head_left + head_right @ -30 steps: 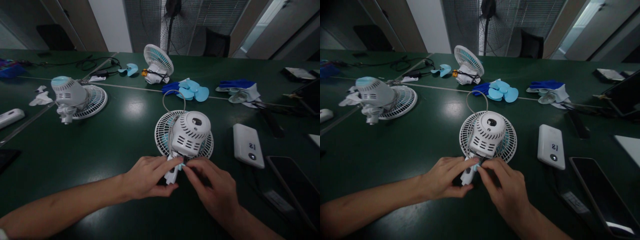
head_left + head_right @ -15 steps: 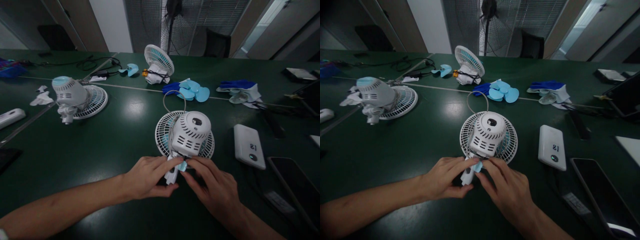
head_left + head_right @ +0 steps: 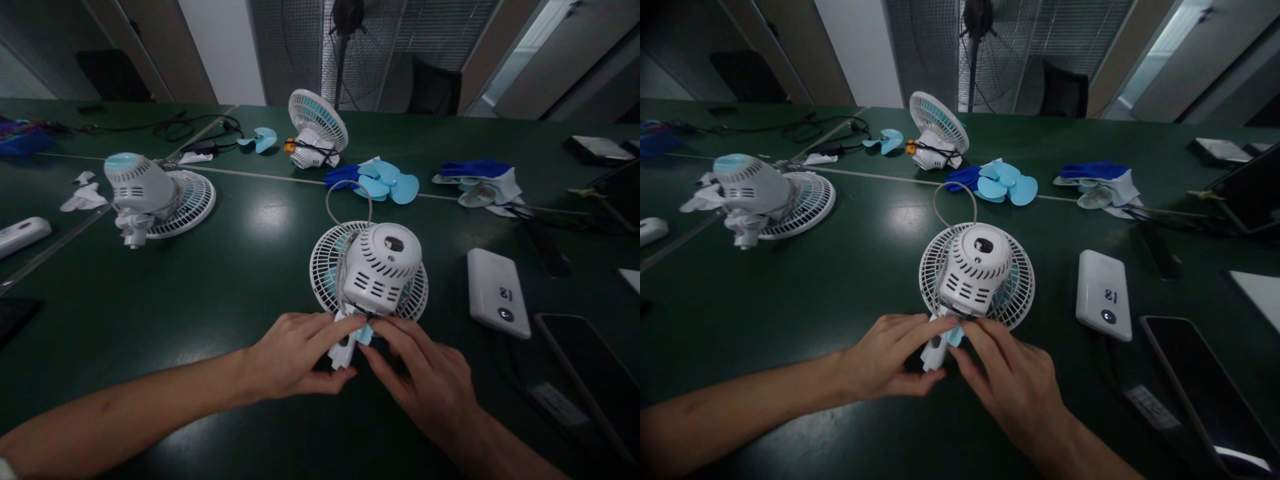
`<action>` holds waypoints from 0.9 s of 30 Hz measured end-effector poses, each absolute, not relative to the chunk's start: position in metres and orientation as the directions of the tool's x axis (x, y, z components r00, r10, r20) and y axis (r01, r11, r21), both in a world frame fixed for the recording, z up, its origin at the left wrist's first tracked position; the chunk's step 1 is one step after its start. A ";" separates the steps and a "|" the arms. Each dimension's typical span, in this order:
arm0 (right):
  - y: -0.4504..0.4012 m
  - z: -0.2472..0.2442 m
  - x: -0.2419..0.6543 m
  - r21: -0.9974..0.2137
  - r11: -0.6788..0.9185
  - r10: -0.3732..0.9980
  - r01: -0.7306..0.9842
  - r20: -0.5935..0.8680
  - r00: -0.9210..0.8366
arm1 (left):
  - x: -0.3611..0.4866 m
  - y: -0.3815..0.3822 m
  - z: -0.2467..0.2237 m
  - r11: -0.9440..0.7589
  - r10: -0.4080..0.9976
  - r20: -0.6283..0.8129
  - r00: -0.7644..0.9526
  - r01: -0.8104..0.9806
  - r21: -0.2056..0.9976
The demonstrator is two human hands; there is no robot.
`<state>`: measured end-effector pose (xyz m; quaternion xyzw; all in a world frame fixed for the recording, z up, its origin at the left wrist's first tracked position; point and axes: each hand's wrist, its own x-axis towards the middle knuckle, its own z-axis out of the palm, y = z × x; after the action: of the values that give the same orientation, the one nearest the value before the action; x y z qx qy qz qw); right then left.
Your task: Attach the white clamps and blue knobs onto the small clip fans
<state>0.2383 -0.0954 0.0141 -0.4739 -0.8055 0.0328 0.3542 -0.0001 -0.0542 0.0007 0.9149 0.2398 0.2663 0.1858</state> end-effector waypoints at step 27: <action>-0.097 0.024 0.224 -0.884 0.042 0.974 0.466 -0.067 -0.215 | 0.001 -0.054 0.000 -0.818 0.542 0.412 0.732 0.348 0.458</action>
<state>0.2245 -0.0970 0.0244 -0.5490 -0.6558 0.4213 0.3018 0.0013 -0.0539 0.0005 0.9135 0.2434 0.2731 0.1780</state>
